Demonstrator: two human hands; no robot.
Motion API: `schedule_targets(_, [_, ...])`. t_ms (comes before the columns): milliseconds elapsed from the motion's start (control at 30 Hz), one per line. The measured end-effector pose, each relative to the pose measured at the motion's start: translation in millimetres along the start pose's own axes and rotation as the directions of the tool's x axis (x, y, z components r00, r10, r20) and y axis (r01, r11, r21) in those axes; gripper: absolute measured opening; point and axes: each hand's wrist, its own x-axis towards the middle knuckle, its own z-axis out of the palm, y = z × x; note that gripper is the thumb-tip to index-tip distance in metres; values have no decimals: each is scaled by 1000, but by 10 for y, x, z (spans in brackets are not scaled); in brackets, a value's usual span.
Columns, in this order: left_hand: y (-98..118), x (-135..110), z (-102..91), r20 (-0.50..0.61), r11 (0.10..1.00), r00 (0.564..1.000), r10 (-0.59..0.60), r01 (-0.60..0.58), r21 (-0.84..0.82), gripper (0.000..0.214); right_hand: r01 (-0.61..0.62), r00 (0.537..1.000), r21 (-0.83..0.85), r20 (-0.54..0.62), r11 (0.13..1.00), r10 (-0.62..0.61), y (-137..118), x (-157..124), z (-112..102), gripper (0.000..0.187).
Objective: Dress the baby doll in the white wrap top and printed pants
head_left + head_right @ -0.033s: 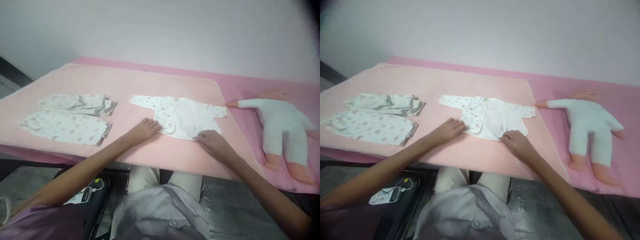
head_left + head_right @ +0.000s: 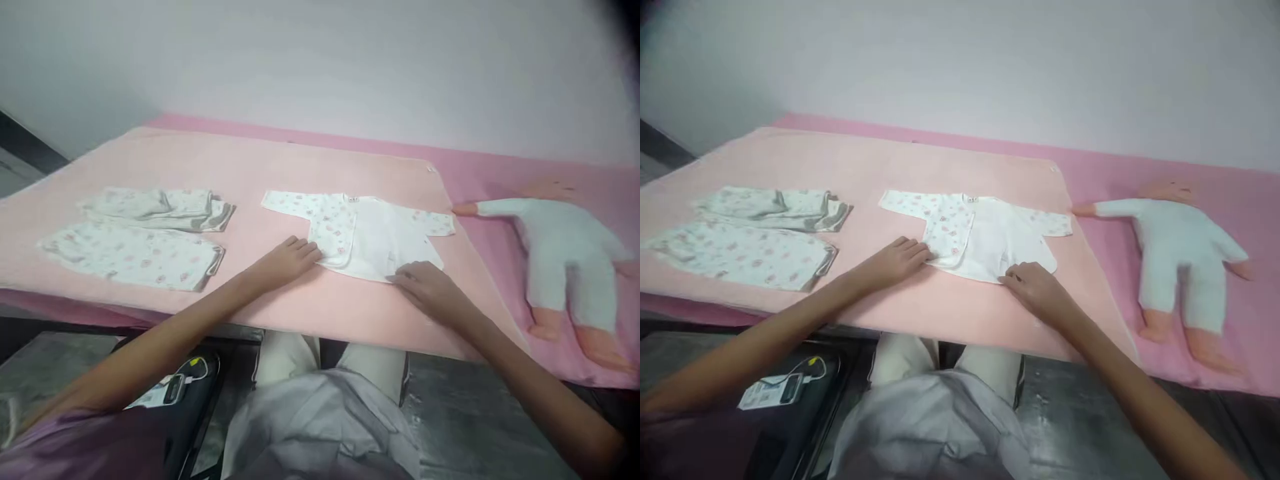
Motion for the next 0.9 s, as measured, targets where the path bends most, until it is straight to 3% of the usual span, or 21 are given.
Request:
schedule_targets(133, [-50, -75, -108, 0, 996, 1000, 10, -10, -94, 27, -25, 1000, 111, -2, 993, 25, -20, 2, -88, 21])
schedule_targets(233, [17, 52, -178, -9, 973, 999, -36, 33, -229, 37, -191, 980, 237, 1, 953, 197, -119, 165, -144, 22])
schedule_targets(333, [6, 393, -167, -2, 908, 979, -205, 189, -373, 51, -386, 919, 336, 54, 859, 392, -288, 510, -139, 30])
schedule_targets(400, [-92, 730, -104, 37, 814, 927, -373, 346, -466, 51, -493, 868, 346, 124, 798, 482, -402, 803, -79, 38])
schedule_targets(467, [-232, 1114, -16, 175, 700, 849, -499, 513, -496, 53, -596, 803, 335, 227, 730, 552, -488, 1084, 22, 46])
schedule_targets(567, [-423, 1647, 106, 430, 649, 740, -518, 667, -366, 59, -672, 739, 328, 340, 664, 581, -543, 1395, 180, 47])
schedule_targets(667, [-548, 1959, 170, 490, 705, 725, -484, 655, -272, 51, -664, 746, 429, 322, 613, 583, -554, 1570, 245, 40])
schedule_targets(767, [-717, 2009, 178, 516, 715, 739, -433, 630, -302, 50, -589, 775, 612, 242, 528, 585, -577, 1737, 224, 39])
schedule_targets(833, [-912, 1933, 173, 530, 681, 728, -435, 651, -336, 54, -461, 836, 715, 150, 526, 528, -601, 1882, 230, 37])
schedule_targets(900, [-1160, 1796, 186, 517, 619, 698, -496, 702, -352, 60, -265, 920, 763, 17, 590, 391, -619, 2029, 290, 30])
